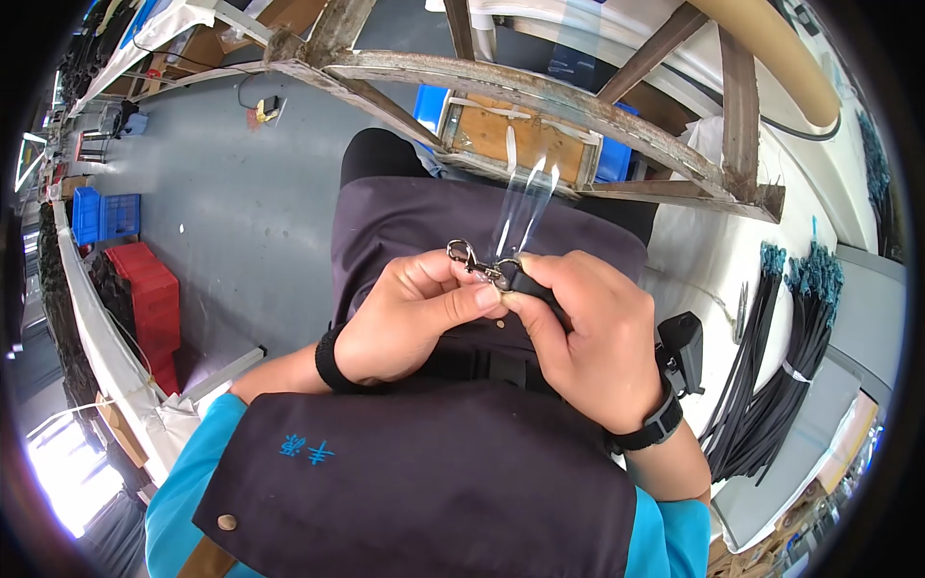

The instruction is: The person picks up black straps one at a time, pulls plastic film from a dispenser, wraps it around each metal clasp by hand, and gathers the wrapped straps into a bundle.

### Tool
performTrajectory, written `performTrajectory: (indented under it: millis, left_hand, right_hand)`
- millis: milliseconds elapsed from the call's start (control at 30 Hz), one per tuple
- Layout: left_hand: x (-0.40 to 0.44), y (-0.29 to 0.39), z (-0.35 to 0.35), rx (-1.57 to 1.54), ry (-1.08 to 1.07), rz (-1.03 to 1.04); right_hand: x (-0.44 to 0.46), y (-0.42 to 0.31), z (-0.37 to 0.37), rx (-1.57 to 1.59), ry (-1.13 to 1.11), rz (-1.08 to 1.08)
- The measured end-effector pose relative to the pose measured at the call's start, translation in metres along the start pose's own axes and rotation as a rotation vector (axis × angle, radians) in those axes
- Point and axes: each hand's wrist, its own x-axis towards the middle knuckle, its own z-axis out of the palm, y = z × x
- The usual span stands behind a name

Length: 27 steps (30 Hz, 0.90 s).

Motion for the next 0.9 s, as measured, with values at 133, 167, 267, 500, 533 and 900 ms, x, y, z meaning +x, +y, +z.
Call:
performTrajectory:
  millis: [133,167,267,500,533,900]
  left_hand:
    - [0.000,0.003,0.002,-0.036,-0.026,-0.002]
    - [0.001,0.003,0.004,-0.056,-0.046,0.013]
    - [0.001,0.001,0.002,0.068,-0.022,-0.021]
    - [0.002,0.008,-0.023,1.269,-0.018,1.103]
    - [0.006,0.009,-0.024,1.342,0.066,1.237]
    - [0.025,0.021,-0.003,1.330,-0.033,1.269]
  right_hand:
    - [-0.003,0.005,0.008,0.867,-0.052,0.456]
    - [0.000,0.008,0.004,0.911,-0.120,0.543]
    - [0.000,0.014,0.005,1.016,-0.170,0.652]
    - [-0.002,0.022,0.004,1.374,-0.194,0.839]
    - [-0.003,0.022,0.005,1.379,-0.187,0.844]
    - [-0.010,0.009,0.017,1.042,-0.018,0.624]
